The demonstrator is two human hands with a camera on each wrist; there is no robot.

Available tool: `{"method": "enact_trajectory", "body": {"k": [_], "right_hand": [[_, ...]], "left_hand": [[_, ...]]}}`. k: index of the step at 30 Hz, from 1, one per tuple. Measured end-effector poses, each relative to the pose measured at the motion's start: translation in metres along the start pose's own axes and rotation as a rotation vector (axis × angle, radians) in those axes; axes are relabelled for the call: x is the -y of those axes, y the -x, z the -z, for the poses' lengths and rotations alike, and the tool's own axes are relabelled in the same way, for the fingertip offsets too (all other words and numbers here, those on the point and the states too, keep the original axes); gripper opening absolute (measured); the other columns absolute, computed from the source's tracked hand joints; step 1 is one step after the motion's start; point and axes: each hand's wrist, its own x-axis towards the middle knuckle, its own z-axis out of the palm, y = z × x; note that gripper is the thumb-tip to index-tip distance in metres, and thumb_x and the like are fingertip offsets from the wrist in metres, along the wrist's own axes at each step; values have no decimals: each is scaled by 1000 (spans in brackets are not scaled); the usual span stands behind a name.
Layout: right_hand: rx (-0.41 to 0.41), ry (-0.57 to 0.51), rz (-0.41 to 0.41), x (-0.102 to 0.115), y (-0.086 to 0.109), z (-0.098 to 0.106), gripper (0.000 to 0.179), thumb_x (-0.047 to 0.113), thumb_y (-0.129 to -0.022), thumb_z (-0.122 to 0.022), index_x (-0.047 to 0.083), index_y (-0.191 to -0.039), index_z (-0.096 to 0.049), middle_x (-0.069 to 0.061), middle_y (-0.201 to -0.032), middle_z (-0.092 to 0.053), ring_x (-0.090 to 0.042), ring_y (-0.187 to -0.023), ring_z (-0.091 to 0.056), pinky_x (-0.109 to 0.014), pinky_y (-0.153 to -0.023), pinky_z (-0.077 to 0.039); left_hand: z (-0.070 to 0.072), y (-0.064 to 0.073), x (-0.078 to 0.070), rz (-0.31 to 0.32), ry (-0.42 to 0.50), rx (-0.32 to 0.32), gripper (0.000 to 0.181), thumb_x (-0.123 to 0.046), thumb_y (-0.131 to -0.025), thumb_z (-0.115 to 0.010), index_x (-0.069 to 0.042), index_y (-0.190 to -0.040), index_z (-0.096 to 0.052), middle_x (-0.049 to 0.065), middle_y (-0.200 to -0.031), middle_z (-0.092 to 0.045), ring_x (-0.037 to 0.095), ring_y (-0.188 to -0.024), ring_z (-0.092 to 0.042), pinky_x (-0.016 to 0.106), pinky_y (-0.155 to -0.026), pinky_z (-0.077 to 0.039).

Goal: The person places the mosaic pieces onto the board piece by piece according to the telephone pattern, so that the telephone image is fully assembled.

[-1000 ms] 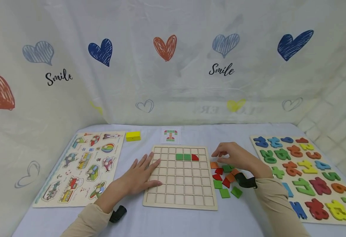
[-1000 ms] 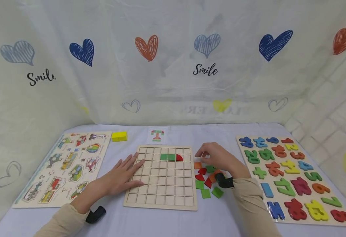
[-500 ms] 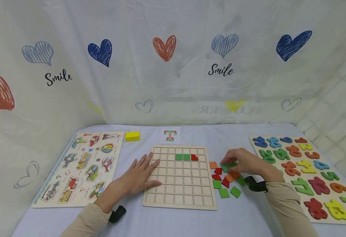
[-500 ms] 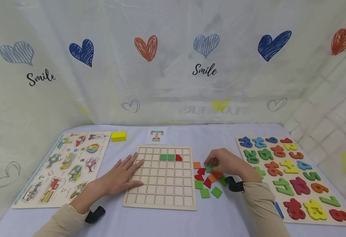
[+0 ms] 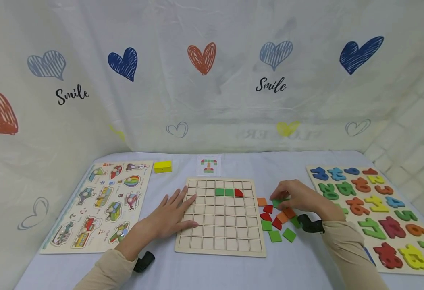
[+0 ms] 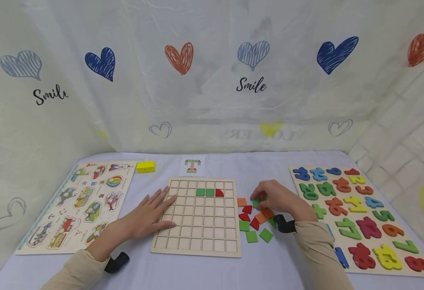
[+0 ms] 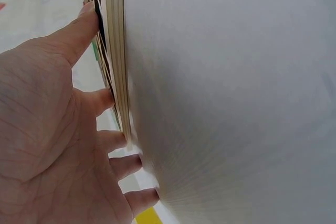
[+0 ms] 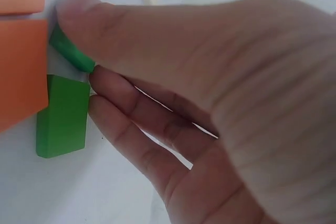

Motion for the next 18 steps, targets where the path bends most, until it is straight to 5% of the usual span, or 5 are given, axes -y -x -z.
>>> {"method": "enact_trajectory", "body": {"k": [7, 18], "right_hand": [[-13, -19, -31, -2, 1, 1, 23, 3, -83, -87, 3, -104, -79, -1, -100, -69, -18, -89, -66, -33, -80, -58], [-45, -19, -32, -5, 4, -1, 23, 3, -82, -88, 2, -103, -78, -3, -99, -71, -19, -88, -67, -38, -82, -59]], "left_hand": [[0, -1, 0, -9, -1, -8, 84, -61, -103, -53, -13, -167, -28, 21, -174, -8, 44, -159, -8, 66, -124, -10], [1, -1, -3, 16, -2, 8, 86, -64, -103, -52, -14, -167, -27, 20, -174, -7, 42, -160, -8, 65, -125, -10]]}}
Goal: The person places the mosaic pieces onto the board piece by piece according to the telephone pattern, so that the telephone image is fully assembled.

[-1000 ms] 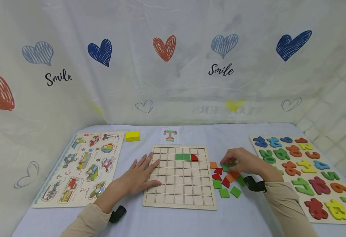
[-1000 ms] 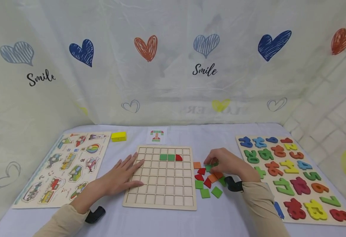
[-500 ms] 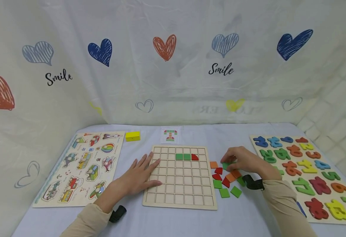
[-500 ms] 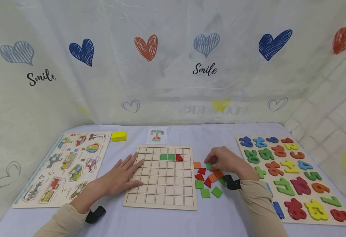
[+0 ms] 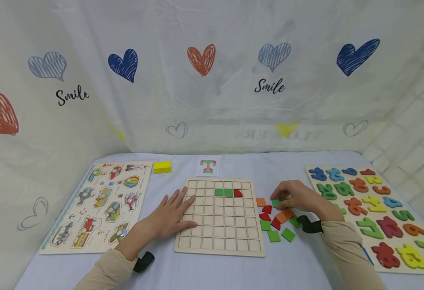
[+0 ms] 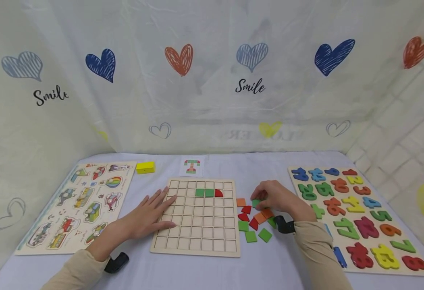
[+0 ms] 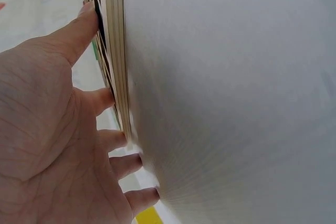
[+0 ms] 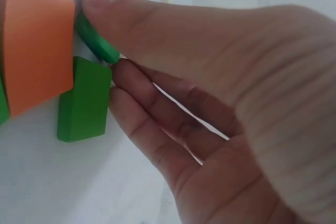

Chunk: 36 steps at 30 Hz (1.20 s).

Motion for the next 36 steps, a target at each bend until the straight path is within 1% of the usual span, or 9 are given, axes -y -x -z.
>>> {"method": "enact_trajectory", "body": {"k": [6, 10, 15, 21, 24, 25, 29, 32, 36], "right_hand": [[-19, -1, 45, -1, -1, -2, 21, 1, -81, -88, 4, -100, -78, 0, -96, -69, -16, -85, -65, -32, -78, -58], [-46, -4, 78, 1, -3, -4, 21, -1, -80, -88, 7, -96, -77, 2, -94, -67, -15, -85, -65, -33, -79, -60], [-95, -23, 92, 1, -4, -8, 20, -1, -80, -88, 8, -92, -75, 2, -92, -69, -16, -84, -67, -34, -78, -61], [-133, 14, 114, 7, -8, -7, 20, -2, -80, -88, 10, -89, -75, 5, -87, -69, -10, -78, -63, -28, -73, -58], [-164, 42, 151, 17, -14, -4, 19, -4, -80, -88, 9, -87, -75, 5, -85, -70, -10, -76, -63, -28, -71, -58], [-173, 46, 162, 21, -16, -3, 19, -5, -80, -87, 9, -87, -75, 4, -85, -70, -10, -76, -64, -29, -71, -58], [-189, 31, 255, 40, -29, -3, 18, -8, -81, -85, 3, -90, -75, -2, -88, -69, -17, -81, -69, -32, -73, -61], [-174, 12, 315, 54, -41, -10, 17, -10, -83, -82, 1, -94, -75, -5, -91, -67, -21, -85, -71, -30, -76, -62], [-157, 53, 412, 76, -59, -28, 17, -11, -85, -80, 0, -96, -77, -6, -93, -67, -22, -89, -72, -26, -79, -60]], "left_hand": [[0, 1, 1, -9, 3, -2, 84, -62, -103, -53, -13, -167, -27, 21, -174, -7, 44, -160, -7, 66, -124, -9], [-1, 0, 2, -24, 5, -8, 84, -60, -103, -54, -11, -167, -28, 22, -174, -7, 45, -159, -7, 68, -123, -10], [0, -1, 2, -16, 9, 0, 85, -63, -103, -52, -13, -167, -27, 21, -174, -7, 43, -160, -7, 67, -124, -9], [-2, -1, 5, -26, 4, -7, 86, -64, -103, -51, -14, -168, -26, 20, -174, -5, 43, -160, -7, 67, -124, -9], [-4, -2, 8, -22, -7, -9, 88, -67, -102, -49, -15, -168, -24, 20, -174, -4, 43, -160, -6, 66, -124, -8], [-3, -2, 7, -24, 1, -13, 87, -66, -102, -50, -14, -168, -25, 20, -174, -4, 43, -160, -6, 67, -124, -8], [-2, -1, 6, -36, 27, -17, 86, -62, -103, -53, -11, -167, -28, 23, -173, -7, 46, -159, -7, 69, -123, -9], [-1, 0, 4, -44, 28, -15, 85, -60, -103, -54, -10, -166, -28, 24, -173, -8, 47, -159, -8, 69, -123, -9], [0, 1, 2, -43, 20, -15, 84, -59, -103, -55, -10, -166, -28, 24, -173, -8, 46, -159, -8, 69, -123, -9]]}}
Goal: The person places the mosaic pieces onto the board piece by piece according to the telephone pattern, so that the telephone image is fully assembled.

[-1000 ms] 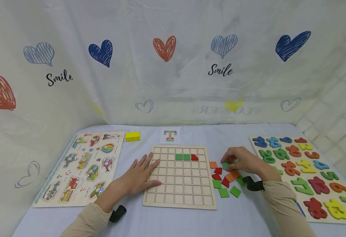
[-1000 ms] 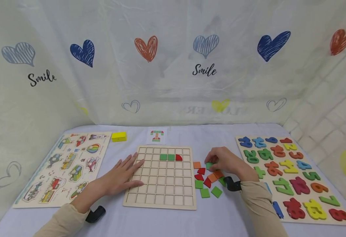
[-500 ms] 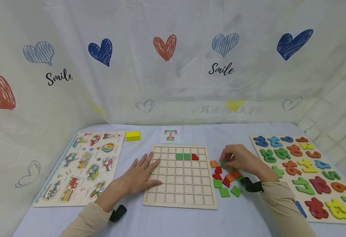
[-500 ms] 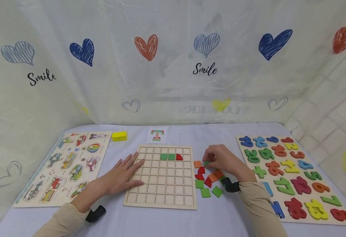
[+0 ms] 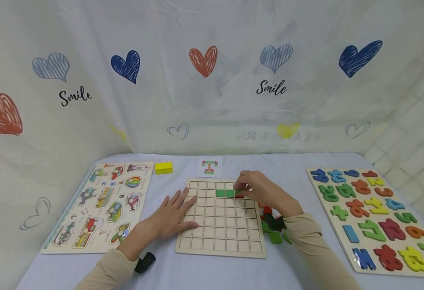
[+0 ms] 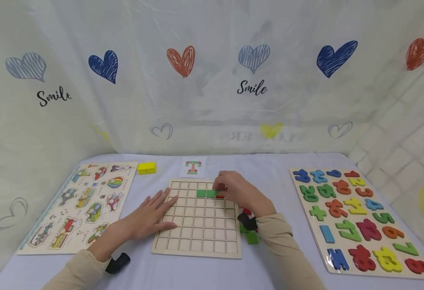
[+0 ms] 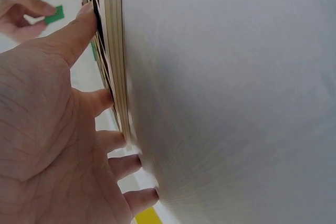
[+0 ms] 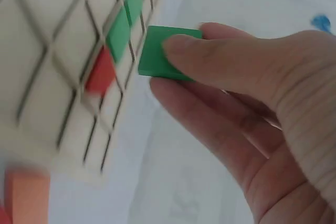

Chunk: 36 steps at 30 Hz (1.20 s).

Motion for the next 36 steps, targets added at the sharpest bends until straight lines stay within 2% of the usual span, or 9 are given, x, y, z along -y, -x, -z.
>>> {"method": "enact_trajectory", "body": {"k": [5, 11, 17, 26, 36], "right_hand": [[-10, 17, 101, 17, -26, -24, 15, -8, -86, -80, 0, -99, -77, -7, -97, -68, -21, -90, -72, -26, -78, -59], [-69, -18, 163, 20, -43, -39, 16, -9, -87, -79, -2, -101, -77, -9, -95, -69, -22, -88, -71, -27, -75, -59], [-95, -28, 152, 12, -49, -50, 17, -11, -86, -79, -2, -101, -78, -10, -95, -70, -21, -87, -71, -24, -76, -58], [-56, -17, 83, 6, -55, -60, 17, -8, -88, -78, -2, -104, -80, -9, -97, -72, -22, -90, -72, -22, -78, -58], [-29, 79, 79, 8, -57, -60, 19, -9, -88, -78, -2, -106, -80, -8, -96, -68, -21, -89, -70, -20, -75, -56]], "left_hand": [[0, 0, 0, 16, -7, 16, 84, -60, -104, -53, -12, -167, -27, 22, -174, -7, 45, -159, -7, 68, -123, -10], [1, -1, -1, 31, -22, 23, 85, -63, -103, -52, -14, -167, -27, 20, -174, -7, 43, -160, -8, 67, -124, -11], [1, -2, 0, 31, -24, 21, 85, -65, -102, -52, -14, -167, -28, 20, -174, -7, 43, -160, -8, 66, -124, -11], [-1, -3, 2, 31, -31, 19, 85, -64, -103, -51, -15, -167, -27, 20, -174, -7, 43, -160, -8, 66, -124, -12], [-5, -3, 5, 18, -30, 7, 86, -63, -102, -53, -14, -168, -26, 20, -174, -6, 43, -160, -7, 67, -124, -10]]}}
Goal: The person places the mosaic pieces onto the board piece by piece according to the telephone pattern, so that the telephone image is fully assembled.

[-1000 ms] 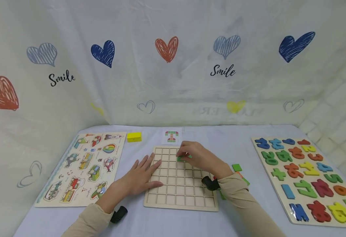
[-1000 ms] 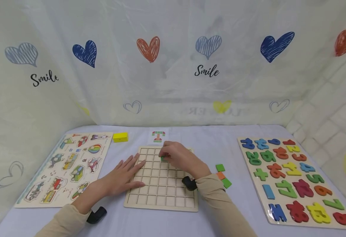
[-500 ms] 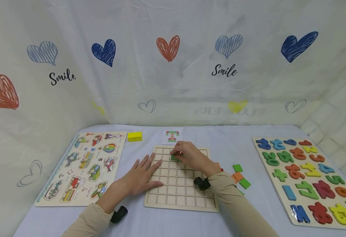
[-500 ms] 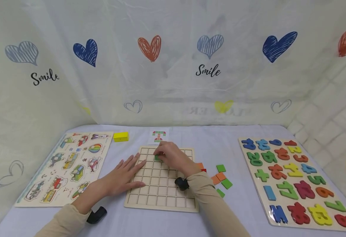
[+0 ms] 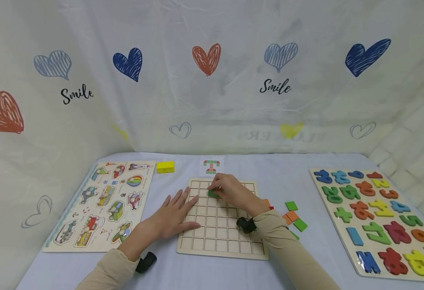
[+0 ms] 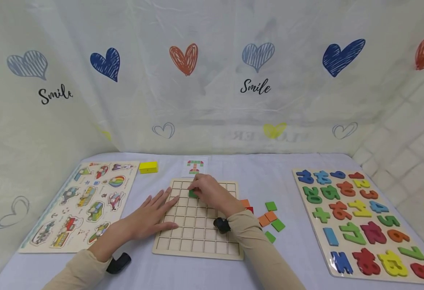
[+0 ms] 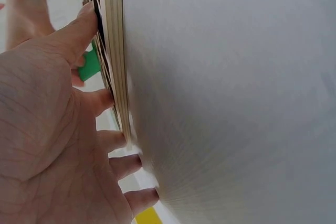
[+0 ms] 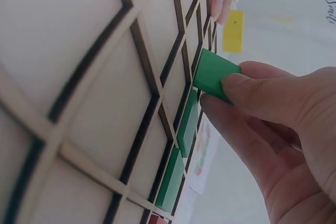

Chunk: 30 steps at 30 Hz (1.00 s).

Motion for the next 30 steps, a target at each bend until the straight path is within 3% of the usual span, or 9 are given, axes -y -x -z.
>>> {"method": "enact_trajectory", "body": {"k": [30], "right_hand": [[108, 71, -105, 9, -9, 2, 21, -9, -92, -74, -5, -112, -78, -12, -99, -68, -26, -93, -70, -24, -78, -57]], "left_hand": [[-5, -3, 5, -3, -10, -9, 87, -66, -101, -52, -19, -169, -23, 16, -175, -2, 40, -160, -4, 66, -124, -9]]}}
